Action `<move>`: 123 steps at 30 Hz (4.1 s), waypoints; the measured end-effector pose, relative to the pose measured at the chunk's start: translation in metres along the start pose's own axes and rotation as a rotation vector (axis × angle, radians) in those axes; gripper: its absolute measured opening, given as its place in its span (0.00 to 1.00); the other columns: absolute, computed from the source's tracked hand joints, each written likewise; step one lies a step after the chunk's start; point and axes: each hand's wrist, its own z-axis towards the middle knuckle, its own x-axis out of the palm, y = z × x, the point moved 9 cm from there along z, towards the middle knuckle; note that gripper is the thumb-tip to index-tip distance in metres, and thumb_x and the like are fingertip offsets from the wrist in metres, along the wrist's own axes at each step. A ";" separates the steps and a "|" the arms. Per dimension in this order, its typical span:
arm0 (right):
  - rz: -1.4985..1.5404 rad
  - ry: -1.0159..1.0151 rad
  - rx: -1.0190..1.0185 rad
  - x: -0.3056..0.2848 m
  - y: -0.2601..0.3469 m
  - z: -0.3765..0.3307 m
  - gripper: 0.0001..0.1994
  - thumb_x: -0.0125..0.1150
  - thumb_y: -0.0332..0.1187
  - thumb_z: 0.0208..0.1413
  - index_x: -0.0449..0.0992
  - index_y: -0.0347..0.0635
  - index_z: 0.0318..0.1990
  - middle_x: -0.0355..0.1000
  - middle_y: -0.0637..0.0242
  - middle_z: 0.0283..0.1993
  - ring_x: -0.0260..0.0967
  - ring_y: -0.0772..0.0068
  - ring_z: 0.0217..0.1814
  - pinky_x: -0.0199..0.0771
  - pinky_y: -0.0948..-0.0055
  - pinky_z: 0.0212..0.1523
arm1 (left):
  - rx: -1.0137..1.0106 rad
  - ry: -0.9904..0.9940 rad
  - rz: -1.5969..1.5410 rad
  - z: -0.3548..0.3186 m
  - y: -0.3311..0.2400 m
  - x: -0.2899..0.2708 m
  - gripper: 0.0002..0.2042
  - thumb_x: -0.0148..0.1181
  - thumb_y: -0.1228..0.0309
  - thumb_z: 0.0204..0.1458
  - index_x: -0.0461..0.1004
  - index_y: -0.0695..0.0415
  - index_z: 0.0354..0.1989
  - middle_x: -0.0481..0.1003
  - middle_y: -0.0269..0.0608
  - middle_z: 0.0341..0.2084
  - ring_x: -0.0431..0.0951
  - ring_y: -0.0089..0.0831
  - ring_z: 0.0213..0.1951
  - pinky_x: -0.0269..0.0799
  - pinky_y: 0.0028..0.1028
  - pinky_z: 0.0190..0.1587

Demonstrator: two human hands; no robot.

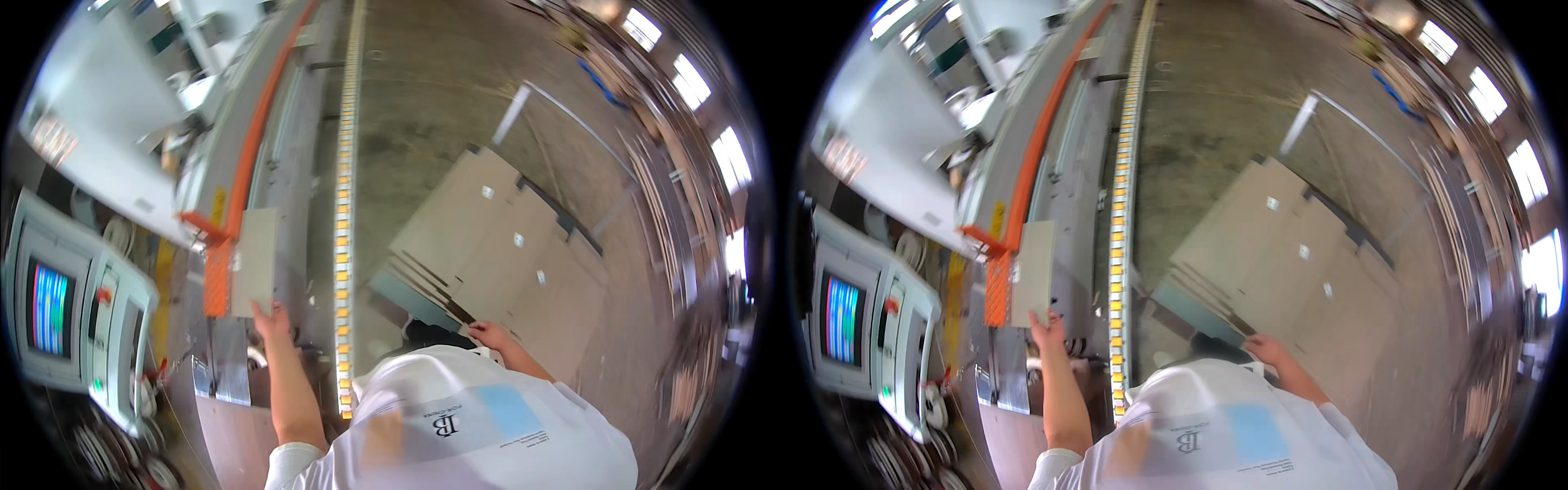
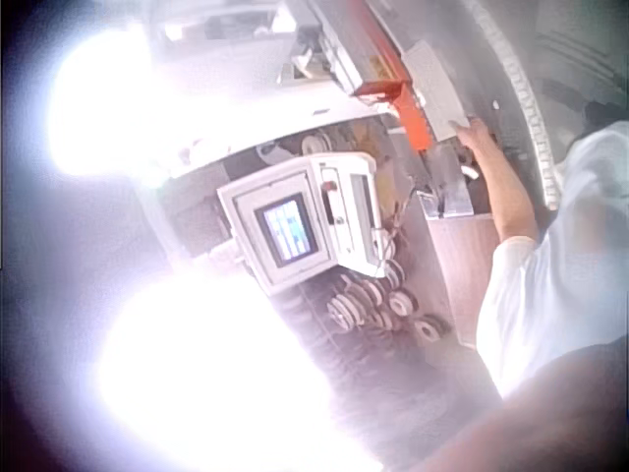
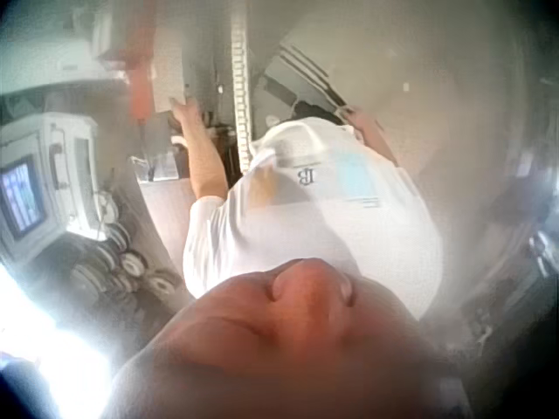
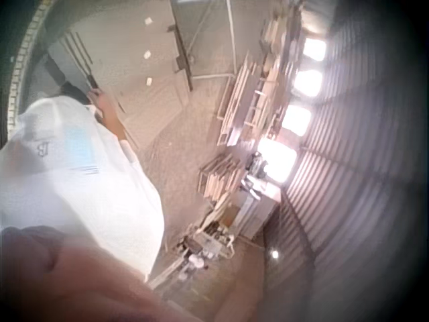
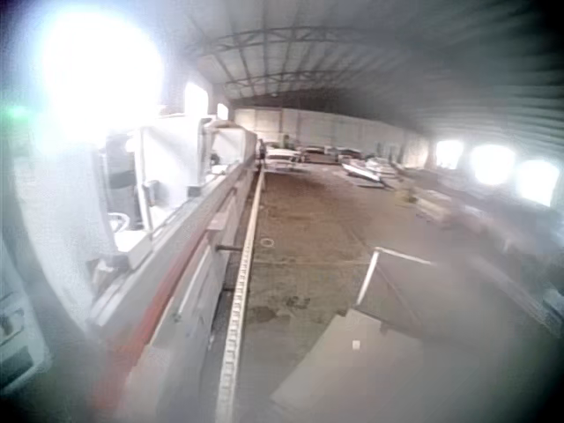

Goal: The person repeatedly picks up flat rectangular boards from a stack and places them onto a conveyor belt. They then walk to a storage area, pick up a roll of tape, and return to the conveyor area.

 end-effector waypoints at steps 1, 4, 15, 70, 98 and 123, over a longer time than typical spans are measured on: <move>0.039 0.003 0.049 0.004 -0.006 -0.012 0.21 0.66 0.50 0.60 0.83 0.44 0.51 0.82 0.59 0.44 0.79 0.63 0.47 0.77 0.65 0.50 | 0.037 0.161 0.092 0.005 -0.002 0.015 0.18 0.58 0.55 0.67 0.71 0.54 0.56 0.76 0.39 0.38 0.75 0.30 0.34 0.76 0.27 0.31; 0.176 0.001 0.120 0.019 -0.029 -0.051 0.22 0.65 0.51 0.59 0.82 0.46 0.53 0.81 0.54 0.51 0.78 0.55 0.53 0.75 0.61 0.55 | -0.015 0.133 0.245 0.011 0.011 0.032 0.16 0.57 0.57 0.68 0.71 0.56 0.54 0.77 0.41 0.37 0.76 0.31 0.33 0.77 0.27 0.34; 0.091 -0.002 0.445 0.023 -0.173 -0.149 0.20 0.55 0.52 0.62 0.85 0.50 0.46 0.82 0.58 0.49 0.78 0.57 0.54 0.76 0.61 0.56 | 0.185 0.369 0.924 -0.117 0.144 0.048 0.06 0.57 0.72 0.65 0.72 0.57 0.46 0.76 0.34 0.33 0.70 0.21 0.27 0.67 0.21 0.31; -0.218 -0.111 0.521 -0.416 -0.407 0.424 0.38 0.88 0.48 0.31 0.70 0.45 0.47 0.68 0.62 0.51 0.71 0.56 0.58 0.77 0.56 0.55 | 0.679 1.735 2.970 0.104 0.963 0.097 0.13 0.59 0.58 0.56 0.82 0.53 0.37 0.80 0.45 0.36 0.80 0.44 0.40 0.72 0.48 0.41; -0.262 0.058 0.471 -0.615 -0.327 0.742 0.40 0.87 0.40 0.34 0.69 0.41 0.56 0.68 0.50 0.59 0.69 0.45 0.62 0.76 0.54 0.59 | 0.190 1.039 3.231 0.268 1.123 0.324 0.16 0.63 0.59 0.54 0.78 0.53 0.48 0.76 0.47 0.50 0.75 0.45 0.56 0.70 0.54 0.56; 0.376 0.234 0.493 -0.532 -0.366 0.393 0.54 0.59 0.73 0.54 0.58 0.34 0.74 0.58 0.42 0.75 0.57 0.45 0.77 0.57 0.56 0.76 | 0.038 1.517 3.217 0.247 1.160 0.412 0.33 0.71 0.50 0.44 0.74 0.51 0.60 0.80 0.43 0.51 0.80 0.42 0.55 0.76 0.39 0.59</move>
